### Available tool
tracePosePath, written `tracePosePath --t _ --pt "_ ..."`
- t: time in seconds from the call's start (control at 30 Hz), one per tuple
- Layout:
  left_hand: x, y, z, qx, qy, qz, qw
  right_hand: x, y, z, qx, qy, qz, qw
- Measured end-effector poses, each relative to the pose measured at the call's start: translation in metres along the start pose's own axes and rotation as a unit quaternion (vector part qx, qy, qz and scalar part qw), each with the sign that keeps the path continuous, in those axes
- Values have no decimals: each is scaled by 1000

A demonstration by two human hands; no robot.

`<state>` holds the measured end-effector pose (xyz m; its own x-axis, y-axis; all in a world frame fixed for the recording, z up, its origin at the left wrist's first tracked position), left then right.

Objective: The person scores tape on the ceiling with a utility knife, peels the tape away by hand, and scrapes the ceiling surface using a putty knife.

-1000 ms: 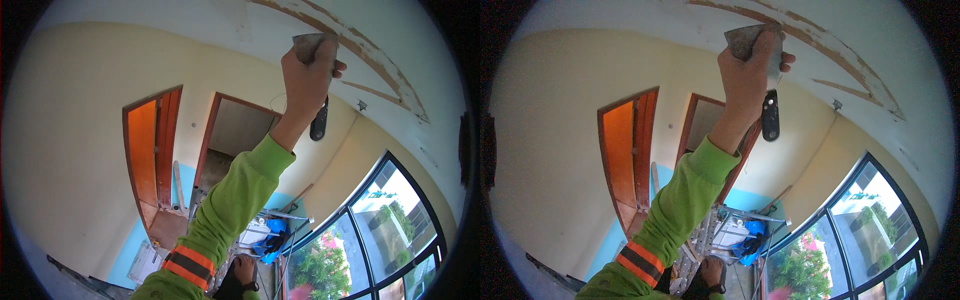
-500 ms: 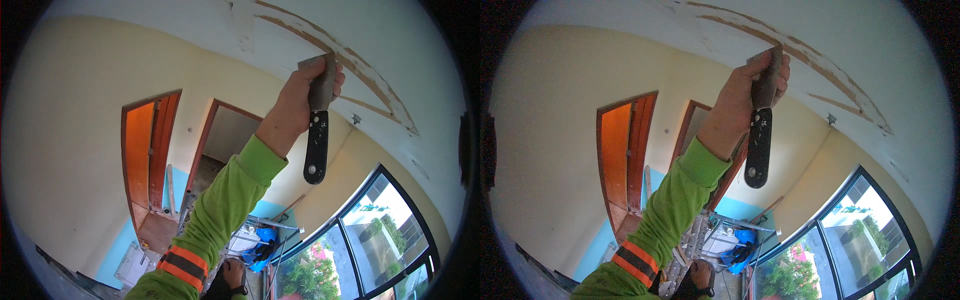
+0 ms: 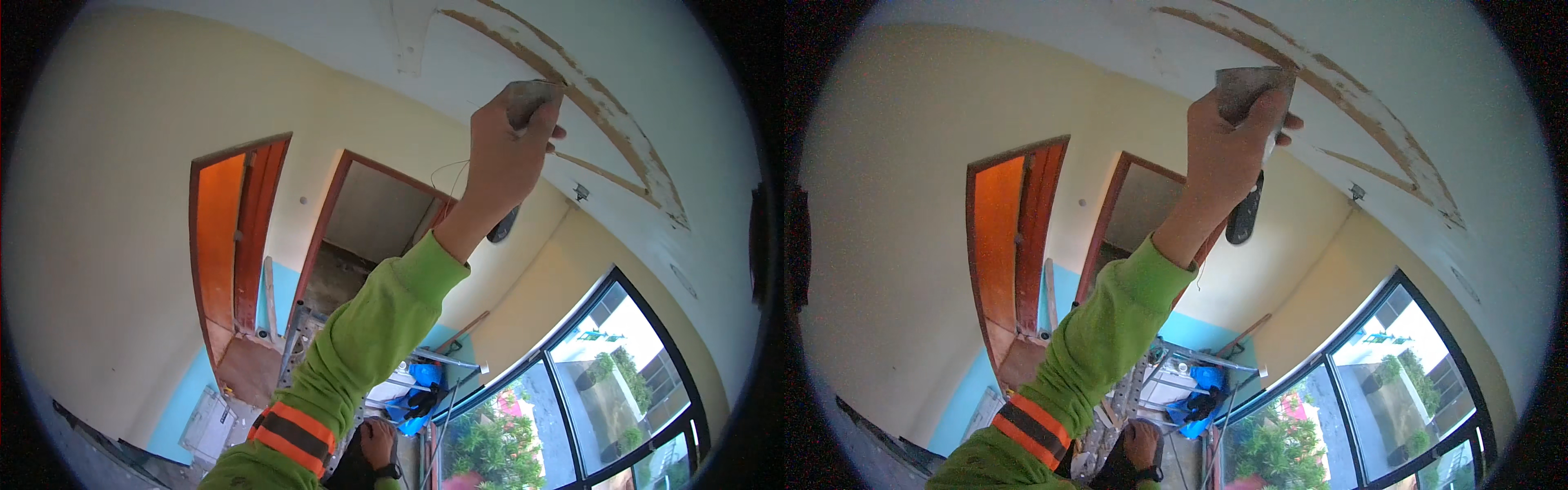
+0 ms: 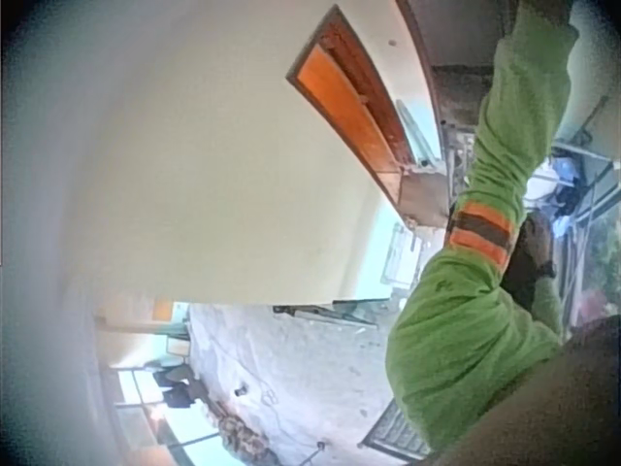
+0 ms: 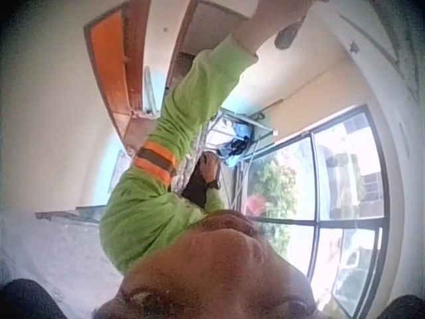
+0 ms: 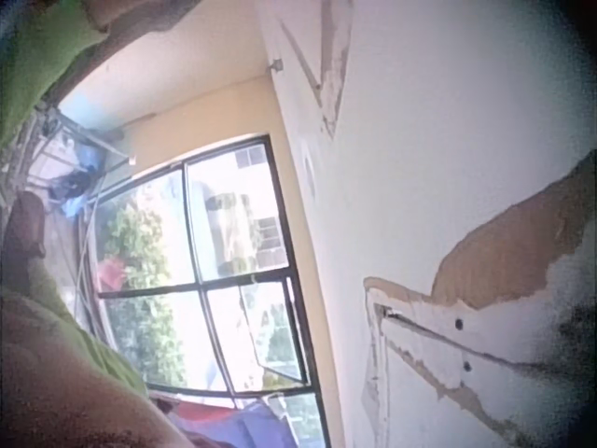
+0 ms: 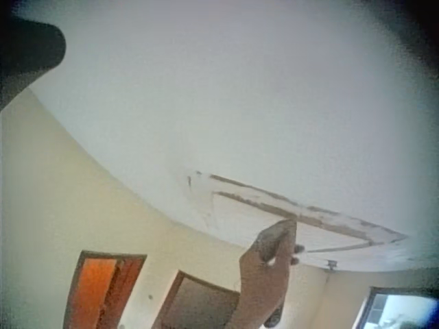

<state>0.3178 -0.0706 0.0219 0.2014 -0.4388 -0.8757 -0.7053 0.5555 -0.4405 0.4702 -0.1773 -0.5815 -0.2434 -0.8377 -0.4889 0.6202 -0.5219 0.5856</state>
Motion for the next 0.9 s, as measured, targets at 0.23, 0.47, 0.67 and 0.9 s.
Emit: tracePosePath --t 0.23,0.47,0.67,0.9 --pt "2 9 -28 -215 -243 -102 940 2 -7 -8 0 -31 23 999" --pt "2 8 -32 -172 -246 -110 948 1 -5 -9 8 -35 24 999" --pt "5 11 -37 -260 -279 -130 915 -2 -5 -2 11 -22 21 999" --pt "2 7 -31 -217 -262 -113 933 0 -5 -4 6 -19 16 1000"
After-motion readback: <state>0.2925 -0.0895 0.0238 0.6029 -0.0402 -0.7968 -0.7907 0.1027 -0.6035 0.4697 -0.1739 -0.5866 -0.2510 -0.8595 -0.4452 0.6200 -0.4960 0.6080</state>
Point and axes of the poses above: each hand's wrist, its own x-axis away from the middle knuckle, its own y-axis out of the back of the hand, z = x × y, the point moved 9 cm from there along -x, towards the middle knuckle, and after that the axes turned 15 degrees about -x, right-handed, at the moved point
